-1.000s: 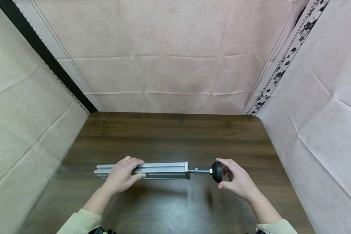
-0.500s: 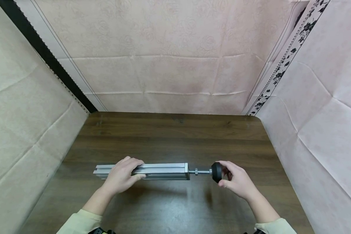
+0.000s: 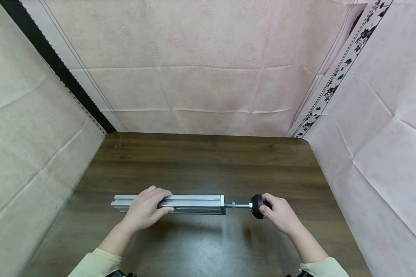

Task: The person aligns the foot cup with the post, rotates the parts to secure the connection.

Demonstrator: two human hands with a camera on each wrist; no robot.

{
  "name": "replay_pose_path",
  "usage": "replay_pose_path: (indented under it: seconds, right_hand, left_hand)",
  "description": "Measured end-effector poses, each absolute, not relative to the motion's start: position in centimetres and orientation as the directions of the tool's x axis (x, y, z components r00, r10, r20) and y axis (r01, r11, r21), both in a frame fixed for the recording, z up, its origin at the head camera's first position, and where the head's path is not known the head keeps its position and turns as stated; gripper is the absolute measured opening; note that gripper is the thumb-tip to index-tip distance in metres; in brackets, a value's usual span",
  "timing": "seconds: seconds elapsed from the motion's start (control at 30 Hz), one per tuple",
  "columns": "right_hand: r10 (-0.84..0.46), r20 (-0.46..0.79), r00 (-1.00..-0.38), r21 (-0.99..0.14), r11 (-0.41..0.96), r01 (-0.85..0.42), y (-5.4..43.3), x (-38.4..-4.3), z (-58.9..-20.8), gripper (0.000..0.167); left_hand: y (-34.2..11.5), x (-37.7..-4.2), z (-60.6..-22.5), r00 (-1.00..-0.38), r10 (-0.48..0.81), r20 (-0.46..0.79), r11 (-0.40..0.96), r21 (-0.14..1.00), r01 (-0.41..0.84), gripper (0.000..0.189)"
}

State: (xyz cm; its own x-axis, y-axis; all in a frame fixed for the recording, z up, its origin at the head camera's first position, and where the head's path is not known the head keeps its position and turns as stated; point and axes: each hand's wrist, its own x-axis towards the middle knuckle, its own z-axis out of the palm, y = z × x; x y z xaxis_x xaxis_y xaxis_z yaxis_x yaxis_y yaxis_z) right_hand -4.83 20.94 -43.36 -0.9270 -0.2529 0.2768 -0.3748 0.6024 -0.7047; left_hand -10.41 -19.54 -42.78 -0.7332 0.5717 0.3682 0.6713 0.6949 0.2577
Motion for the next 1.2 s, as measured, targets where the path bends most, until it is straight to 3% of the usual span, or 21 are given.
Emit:
replay_pose_path:
  seconds: [0.3, 0.5, 0.7, 0.87, 1.2]
  right_hand:
    - [-0.174, 0.165, -0.971, -0.702, 0.671, -0.239, 20.2, -4.5, -42.4, 0.037]
    - [-0.152, 0.238, -0.959, -0.701, 0.657, -0.278, 20.8, -4.4, -42.6, 0.032]
    - [-0.254, 0.304, -0.918, -0.717, 0.573, -0.396, 22.3, -3.9, -43.6, 0.061]
    - [-0.252, 0.243, -0.937, -0.736, 0.581, -0.347, 22.0, -3.7, -43.6, 0.088]
    - [-0.273, 0.282, -0.920, -0.720, 0.573, -0.391, 21.4, -3.8, -43.4, 0.101]
  left_hand:
    - [-19.6, -10.4, -42.7, -0.727, 0.572, 0.379, 0.694, 0.249, 0.676, 0.040]
    - [-19.5, -10.4, -42.8, -0.724, 0.564, 0.397, 0.698, 0.239, 0.675, 0.039]
    - [-19.5, -10.5, -42.8, -0.736, 0.552, 0.393, 0.710, 0.242, 0.661, 0.038]
    - [-19.5, -10.6, -42.9, -0.737, 0.556, 0.384, 0.707, 0.247, 0.663, 0.038]
    - [-19.6, -10.6, -42.9, -0.716, 0.576, 0.395, 0.686, 0.242, 0.686, 0.039]
